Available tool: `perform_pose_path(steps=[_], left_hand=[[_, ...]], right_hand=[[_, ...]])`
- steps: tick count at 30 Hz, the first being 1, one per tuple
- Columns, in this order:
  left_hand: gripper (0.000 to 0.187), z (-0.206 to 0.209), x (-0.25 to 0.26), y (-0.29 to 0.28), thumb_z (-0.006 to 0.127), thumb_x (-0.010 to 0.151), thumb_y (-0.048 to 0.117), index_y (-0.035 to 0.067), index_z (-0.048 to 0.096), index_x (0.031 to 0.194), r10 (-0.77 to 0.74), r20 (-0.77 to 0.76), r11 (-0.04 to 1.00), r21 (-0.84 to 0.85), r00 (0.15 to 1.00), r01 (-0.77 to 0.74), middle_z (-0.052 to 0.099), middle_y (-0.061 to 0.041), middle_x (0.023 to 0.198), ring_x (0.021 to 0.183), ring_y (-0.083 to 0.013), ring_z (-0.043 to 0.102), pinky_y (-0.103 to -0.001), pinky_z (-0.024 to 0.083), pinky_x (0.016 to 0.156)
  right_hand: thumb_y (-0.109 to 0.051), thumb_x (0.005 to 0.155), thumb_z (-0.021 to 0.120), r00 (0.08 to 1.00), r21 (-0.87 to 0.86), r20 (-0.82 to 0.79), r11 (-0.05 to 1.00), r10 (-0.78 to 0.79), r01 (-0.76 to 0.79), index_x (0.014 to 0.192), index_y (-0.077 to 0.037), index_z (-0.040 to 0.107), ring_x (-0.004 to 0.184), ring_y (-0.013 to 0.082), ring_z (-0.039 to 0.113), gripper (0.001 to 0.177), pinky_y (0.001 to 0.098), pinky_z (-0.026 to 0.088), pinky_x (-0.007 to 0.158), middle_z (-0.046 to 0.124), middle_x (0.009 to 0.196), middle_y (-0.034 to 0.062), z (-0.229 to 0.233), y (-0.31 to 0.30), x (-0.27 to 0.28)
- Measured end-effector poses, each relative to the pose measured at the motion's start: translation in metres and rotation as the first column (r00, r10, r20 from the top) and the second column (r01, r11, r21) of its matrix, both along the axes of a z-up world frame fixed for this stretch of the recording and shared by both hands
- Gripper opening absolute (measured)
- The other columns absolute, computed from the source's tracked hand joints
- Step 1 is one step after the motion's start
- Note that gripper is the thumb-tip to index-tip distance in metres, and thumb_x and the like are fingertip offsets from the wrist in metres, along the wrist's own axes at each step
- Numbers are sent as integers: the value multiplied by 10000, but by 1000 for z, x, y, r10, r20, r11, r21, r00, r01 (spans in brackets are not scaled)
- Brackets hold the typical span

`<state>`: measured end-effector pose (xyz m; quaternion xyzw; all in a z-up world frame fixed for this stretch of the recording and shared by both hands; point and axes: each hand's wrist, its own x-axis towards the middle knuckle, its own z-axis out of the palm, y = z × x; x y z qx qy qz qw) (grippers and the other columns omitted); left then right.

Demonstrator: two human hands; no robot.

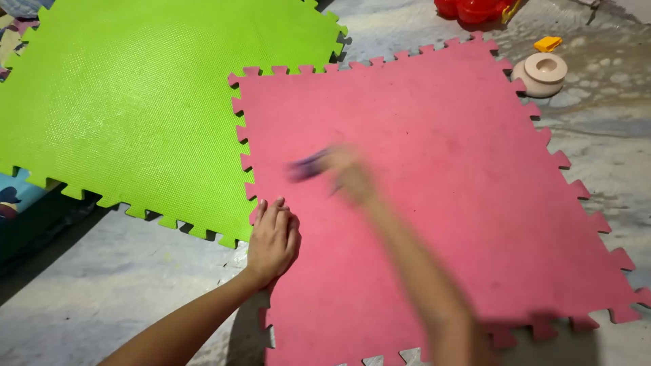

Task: The person cleans interlocking foam floor mats using a purple cloth. They wipe the surface of green, pink, blue, and orange mats, flipping some over to clean both sides. The person also briefly handles a red toy truck and a roll of tape before continuing to wipe the mats.

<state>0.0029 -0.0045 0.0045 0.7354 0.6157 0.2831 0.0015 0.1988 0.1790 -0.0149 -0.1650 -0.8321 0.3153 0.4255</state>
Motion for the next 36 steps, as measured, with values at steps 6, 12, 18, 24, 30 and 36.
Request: perform_pose_path(steps=[6,12,18,24,30,36], left_hand=[[435,13,11,8,597,901,224,-32,587,1252,19,1,999,-27,1000,-19,581,-224,1314,1341,-393,491,-578,222,1207],[422,7,5,8,591,949,256,-8,588,1279,-21,-42,999,-35,999,19,576,-214,1351,1379,-384,473,-571,218,1224],[390,9,0,9,578,944,213,17,611,1280,-45,-33,998,-45,998,43,597,-184,1343,1366,-375,501,-583,259,1214],[408,14,2,3,573,951,231,7,613,1290,-32,-62,999,-8,998,31,602,-192,1341,1353,-362,518,-572,280,1205],[386,13,7,5,545,972,238,-1,611,1268,-14,-91,1000,-7,996,13,593,-203,1352,1370,-360,496,-572,253,1212],[359,5,6,6,511,980,196,6,624,1262,-16,-92,1000,1,996,16,598,-190,1377,1394,-347,483,-569,239,1230]], right_hand=[[-168,1011,488,128,60,219,144,-967,988,1088,-4,639,827,236,671,236,347,580,619,625,1064,110,-10,79,253],[-103,945,499,197,307,131,229,-972,924,1081,4,637,840,308,630,221,422,489,717,622,975,152,-65,84,6],[-50,872,532,789,233,0,767,-614,597,954,-33,662,819,361,618,154,501,412,737,646,854,173,-27,13,-125],[-147,1014,606,528,435,221,567,-820,699,948,-45,647,807,383,606,129,502,463,686,627,895,187,-43,78,149],[-28,935,578,20,543,265,167,-964,823,966,-32,612,957,363,598,46,503,444,875,625,948,171,-31,31,305],[-66,896,565,246,427,407,422,-880,800,1144,-13,634,1198,373,578,263,521,378,1098,649,1166,186,-61,-135,13]])
